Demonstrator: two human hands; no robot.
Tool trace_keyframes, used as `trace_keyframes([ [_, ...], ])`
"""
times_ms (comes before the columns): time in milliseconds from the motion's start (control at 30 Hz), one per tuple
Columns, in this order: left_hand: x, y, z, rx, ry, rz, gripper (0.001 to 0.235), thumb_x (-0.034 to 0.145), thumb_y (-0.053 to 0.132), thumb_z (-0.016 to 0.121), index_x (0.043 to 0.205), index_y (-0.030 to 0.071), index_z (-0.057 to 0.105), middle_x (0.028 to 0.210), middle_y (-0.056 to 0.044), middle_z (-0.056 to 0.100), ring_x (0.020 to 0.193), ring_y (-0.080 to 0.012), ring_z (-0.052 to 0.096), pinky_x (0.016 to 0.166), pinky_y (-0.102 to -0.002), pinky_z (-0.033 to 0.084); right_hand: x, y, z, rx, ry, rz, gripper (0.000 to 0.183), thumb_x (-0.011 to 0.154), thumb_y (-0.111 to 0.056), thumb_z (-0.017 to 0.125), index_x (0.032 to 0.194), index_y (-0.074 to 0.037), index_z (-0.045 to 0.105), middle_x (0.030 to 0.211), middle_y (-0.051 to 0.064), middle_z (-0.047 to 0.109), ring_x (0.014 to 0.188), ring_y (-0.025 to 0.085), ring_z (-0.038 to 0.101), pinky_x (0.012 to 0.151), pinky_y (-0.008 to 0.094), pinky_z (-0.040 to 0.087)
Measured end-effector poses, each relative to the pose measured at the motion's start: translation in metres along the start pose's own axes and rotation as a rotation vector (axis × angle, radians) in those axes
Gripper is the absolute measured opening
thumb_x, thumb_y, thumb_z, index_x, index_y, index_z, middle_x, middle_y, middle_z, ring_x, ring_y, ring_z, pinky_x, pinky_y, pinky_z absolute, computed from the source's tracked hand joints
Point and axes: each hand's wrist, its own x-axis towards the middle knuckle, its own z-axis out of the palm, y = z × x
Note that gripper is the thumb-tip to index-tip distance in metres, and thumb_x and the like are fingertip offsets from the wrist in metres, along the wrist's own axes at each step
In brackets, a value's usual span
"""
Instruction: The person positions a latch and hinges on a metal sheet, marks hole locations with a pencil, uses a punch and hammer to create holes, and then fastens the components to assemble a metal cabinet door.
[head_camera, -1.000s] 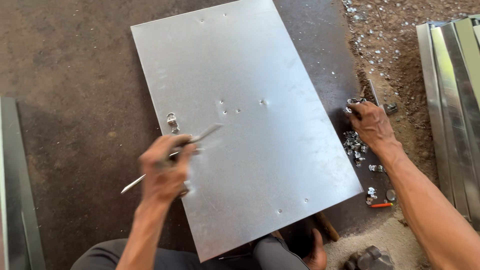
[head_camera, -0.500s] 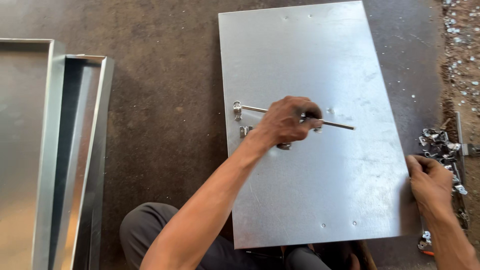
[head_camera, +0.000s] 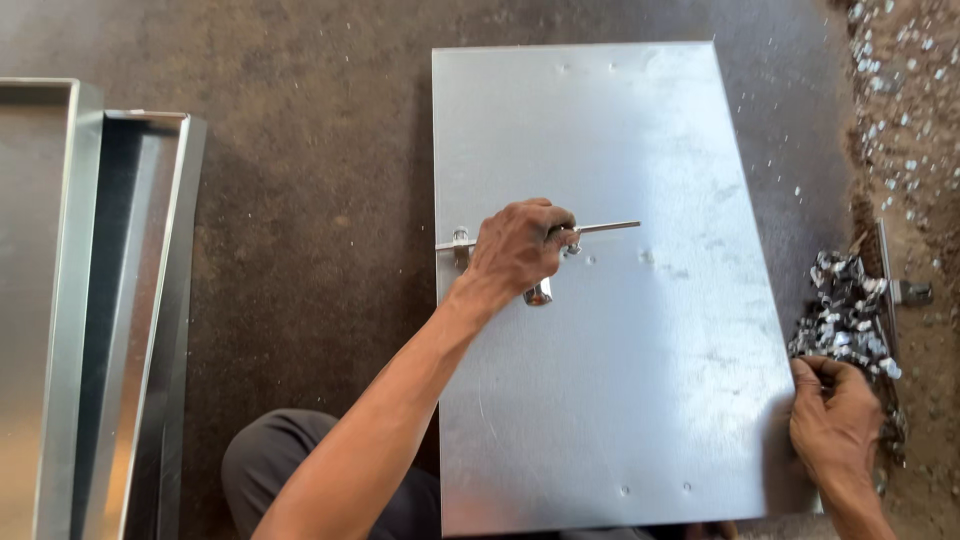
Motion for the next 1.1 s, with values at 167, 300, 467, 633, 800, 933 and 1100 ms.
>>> trace_keyframes([
  [167, -0.031, -0.020, -0.002, 0.411, 0.312, 0.283, 0.020, 0.066, 0.005, 0.074, 0.070, 0.024, 0.075, 0.091, 0.007, 0.075, 0.103, -0.0217, 0.062, 0.099, -0.048, 0.031, -0.008, -0.047, -0.039, 0.182, 0.104, -0.184, 0.027, 0.111, -0.021, 0.069, 0.119, 0.004, 0.067, 0.101, 0.017, 0.071, 0.084, 0.023, 0.069, 0.072, 0.035, 0.058],
  [300, -0.017, -0.016, 0.004, 0.096, 0.203, 0.045, 0.009, 0.080, 0.024, 0.082, 0.088, 0.020, 0.082, 0.085, 0.003, 0.072, 0.089, -0.0195, 0.058, 0.096, -0.047, 0.026, 0.032, -0.138, -0.022, 0.241, -0.164, -0.445, 0.022, 0.096, -0.024, 0.072, 0.108, -0.006, 0.076, 0.099, 0.011, 0.076, 0.083, 0.019, 0.074, 0.069, 0.031, 0.062],
  [467, -0.019, -0.015, 0.005, 0.028, 0.117, -0.040, 0.018, 0.081, 0.031, 0.085, 0.095, 0.021, 0.082, 0.083, 0.003, 0.071, 0.083, -0.0173, 0.057, 0.092, -0.042, 0.031, 0.074, -0.233, 0.036, 0.171, -0.485, -0.668, 0.015, 0.092, -0.019, 0.069, 0.100, -0.011, 0.079, 0.096, 0.005, 0.078, 0.081, 0.016, 0.074, 0.070, 0.029, 0.062],
  [633, -0.018, -0.018, 0.009, -0.008, 0.153, -0.098, 0.013, 0.082, 0.033, 0.083, 0.090, 0.024, 0.083, 0.080, 0.004, 0.072, 0.079, -0.0163, 0.057, 0.089, -0.042, 0.031, 0.081, -0.275, 0.065, 0.040, -0.660, -0.656, 0.014, 0.090, -0.018, 0.071, 0.098, -0.010, 0.080, 0.096, 0.004, 0.074, 0.080, 0.018, 0.069, 0.076, 0.031, 0.060],
  [800, -0.019, -0.020, 0.011, 0.007, 0.186, -0.093, 0.014, 0.079, 0.034, 0.084, 0.089, 0.025, 0.084, 0.078, 0.004, 0.072, 0.078, -0.0157, 0.056, 0.089, -0.043, 0.032, 0.086, -0.287, 0.069, -0.077, -0.721, -0.659, 0.014, 0.090, -0.018, 0.072, 0.098, -0.008, 0.078, 0.095, 0.005, 0.071, 0.084, 0.020, 0.069, 0.078, 0.033, 0.060],
  [933, -0.021, -0.022, 0.014, 0.008, 0.191, -0.095, 0.014, 0.079, 0.035, 0.084, 0.089, 0.024, 0.084, 0.078, 0.004, 0.072, 0.078, -0.0156, 0.056, 0.088, -0.042, 0.033, 0.091, -0.279, 0.076, -0.043, -0.708, -0.743, 0.017, 0.089, -0.013, 0.069, 0.103, -0.009, 0.076, 0.098, 0.005, 0.073, 0.086, 0.021, 0.070, 0.082, 0.032, 0.060],
  [1100, -0.020, -0.020, 0.012, -0.011, 0.184, -0.102, 0.014, 0.080, 0.035, 0.083, 0.089, 0.024, 0.084, 0.076, 0.004, 0.071, 0.079, -0.0152, 0.056, 0.089, -0.042, 0.033, 0.095, -0.270, 0.075, -0.034, -0.677, -0.909, 0.017, 0.090, -0.013, 0.067, 0.101, -0.013, 0.080, 0.101, 0.005, 0.076, 0.088, 0.020, 0.073, 0.084, 0.030, 0.062],
])
